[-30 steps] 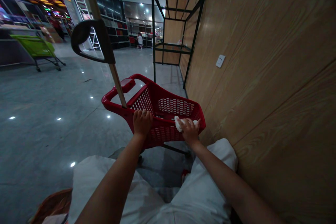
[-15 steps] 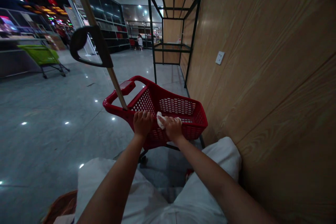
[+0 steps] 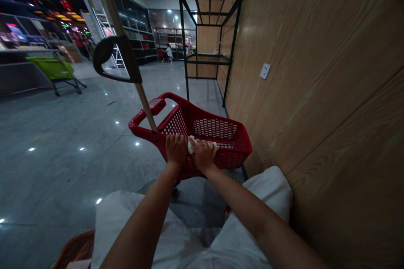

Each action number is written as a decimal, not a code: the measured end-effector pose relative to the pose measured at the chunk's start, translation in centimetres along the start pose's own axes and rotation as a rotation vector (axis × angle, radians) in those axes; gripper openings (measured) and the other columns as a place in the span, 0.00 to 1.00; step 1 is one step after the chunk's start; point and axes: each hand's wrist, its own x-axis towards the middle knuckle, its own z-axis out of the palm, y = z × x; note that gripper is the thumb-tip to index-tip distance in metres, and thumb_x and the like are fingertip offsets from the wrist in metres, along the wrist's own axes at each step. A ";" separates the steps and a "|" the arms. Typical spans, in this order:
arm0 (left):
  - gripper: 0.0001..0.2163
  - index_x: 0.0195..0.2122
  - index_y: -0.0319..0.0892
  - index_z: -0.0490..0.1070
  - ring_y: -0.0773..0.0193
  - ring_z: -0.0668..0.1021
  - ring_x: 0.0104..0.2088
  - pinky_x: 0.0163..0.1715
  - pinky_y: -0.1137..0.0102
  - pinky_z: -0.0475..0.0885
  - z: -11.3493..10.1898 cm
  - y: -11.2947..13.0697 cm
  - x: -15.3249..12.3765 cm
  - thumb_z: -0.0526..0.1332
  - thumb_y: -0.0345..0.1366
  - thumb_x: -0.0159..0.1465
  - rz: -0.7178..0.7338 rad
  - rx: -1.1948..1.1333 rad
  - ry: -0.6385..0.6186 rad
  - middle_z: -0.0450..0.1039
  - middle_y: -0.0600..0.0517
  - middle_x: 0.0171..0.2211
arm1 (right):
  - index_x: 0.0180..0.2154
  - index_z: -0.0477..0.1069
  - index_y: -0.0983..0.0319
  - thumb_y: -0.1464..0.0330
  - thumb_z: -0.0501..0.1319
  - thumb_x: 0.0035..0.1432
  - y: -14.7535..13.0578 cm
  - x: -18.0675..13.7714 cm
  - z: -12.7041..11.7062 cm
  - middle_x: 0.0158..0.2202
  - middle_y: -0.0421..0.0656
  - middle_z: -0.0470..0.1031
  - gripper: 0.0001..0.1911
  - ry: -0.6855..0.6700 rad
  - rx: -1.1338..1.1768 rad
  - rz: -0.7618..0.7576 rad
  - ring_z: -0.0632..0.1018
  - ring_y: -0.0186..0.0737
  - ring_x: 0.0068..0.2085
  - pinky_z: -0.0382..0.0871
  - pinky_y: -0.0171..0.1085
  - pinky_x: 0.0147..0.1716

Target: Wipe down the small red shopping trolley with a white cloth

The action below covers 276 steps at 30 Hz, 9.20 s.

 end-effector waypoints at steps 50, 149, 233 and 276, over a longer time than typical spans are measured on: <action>0.12 0.29 0.44 0.69 0.54 0.69 0.39 0.48 0.57 0.60 0.4 -0.8 -0.1 0.49 0.36 0.66 0.061 0.061 0.026 0.72 0.47 0.32 | 0.61 0.58 0.46 0.73 0.53 0.63 8.7 -4.3 0.3 0.53 0.43 0.69 0.28 0.105 -0.078 -0.143 0.65 0.43 0.52 0.46 0.50 0.57; 0.12 0.30 0.43 0.70 0.53 0.70 0.40 0.50 0.56 0.60 0.5 0.6 0.0 0.49 0.35 0.65 0.018 -0.007 0.075 0.72 0.45 0.32 | 0.51 0.69 0.55 0.69 0.56 0.63 6.1 -3.0 -2.3 0.47 0.45 0.74 0.14 -0.006 -0.039 0.028 0.71 0.43 0.47 0.57 0.42 0.46; 0.14 0.29 0.43 0.70 0.52 0.70 0.39 0.49 0.54 0.60 0.3 1.6 0.7 0.47 0.35 0.66 -0.040 -0.069 0.031 0.71 0.44 0.32 | 0.54 0.65 0.63 0.59 0.54 0.65 8.7 -0.3 -1.4 0.45 0.49 0.75 0.20 -0.170 -0.129 -0.111 0.73 0.43 0.44 0.60 0.38 0.41; 0.14 0.32 0.42 0.71 0.51 0.69 0.44 0.54 0.53 0.59 -0.2 0.9 0.2 0.47 0.37 0.66 -0.032 -0.038 -0.050 0.72 0.43 0.36 | 0.53 0.68 0.61 0.55 0.52 0.65 12.6 -3.2 -2.8 0.43 0.49 0.75 0.23 -0.188 -0.188 -0.002 0.73 0.45 0.42 0.57 0.38 0.39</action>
